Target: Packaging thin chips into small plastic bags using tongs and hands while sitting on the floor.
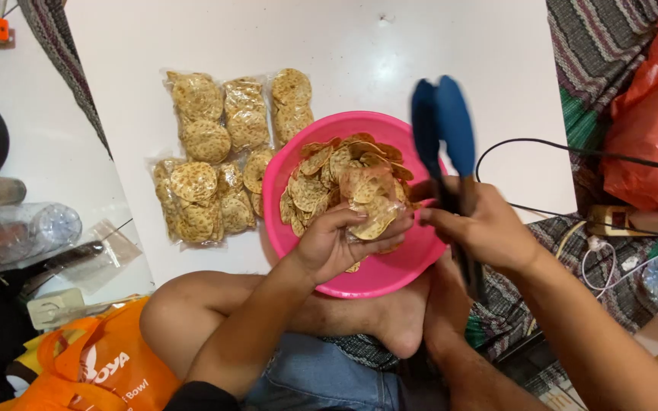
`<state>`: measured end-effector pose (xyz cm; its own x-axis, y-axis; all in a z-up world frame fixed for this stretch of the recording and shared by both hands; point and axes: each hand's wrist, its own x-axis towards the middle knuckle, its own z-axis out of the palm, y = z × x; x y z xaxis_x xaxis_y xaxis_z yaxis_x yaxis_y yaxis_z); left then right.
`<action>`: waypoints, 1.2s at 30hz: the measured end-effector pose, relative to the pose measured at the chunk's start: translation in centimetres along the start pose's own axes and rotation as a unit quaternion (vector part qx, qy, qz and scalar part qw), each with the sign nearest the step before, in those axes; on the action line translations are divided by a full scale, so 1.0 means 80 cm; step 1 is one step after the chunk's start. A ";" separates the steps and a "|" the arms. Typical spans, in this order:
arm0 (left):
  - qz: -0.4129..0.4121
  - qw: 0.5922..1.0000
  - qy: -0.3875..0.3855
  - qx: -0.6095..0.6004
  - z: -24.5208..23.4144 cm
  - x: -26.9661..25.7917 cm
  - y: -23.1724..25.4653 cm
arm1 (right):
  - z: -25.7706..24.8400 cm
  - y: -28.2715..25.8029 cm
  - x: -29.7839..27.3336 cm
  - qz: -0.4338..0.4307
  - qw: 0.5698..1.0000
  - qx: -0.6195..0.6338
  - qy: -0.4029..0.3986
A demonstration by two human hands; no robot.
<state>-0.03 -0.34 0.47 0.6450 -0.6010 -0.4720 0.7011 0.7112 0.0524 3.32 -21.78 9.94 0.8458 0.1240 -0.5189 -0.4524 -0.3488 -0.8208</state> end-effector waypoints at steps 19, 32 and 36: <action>-0.112 0.958 -0.091 0.248 0.016 -0.019 0.040 | 0.032 -0.029 0.013 0.043 0.997 0.011 -0.062; 0.113 0.857 -0.017 0.502 -0.034 -0.030 0.059 | 0.028 -0.003 0.012 0.059 0.998 0.006 -0.004; 0.090 0.843 -0.013 0.530 -0.029 -0.033 0.046 | 0.027 0.004 0.011 0.063 0.995 0.068 0.028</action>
<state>0.15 4.72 -0.12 0.7673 -0.5355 -0.3530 0.4599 0.0758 0.8847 3.31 -19.81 8.71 0.7923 0.0331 -0.6093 -0.5875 -0.2282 -0.7764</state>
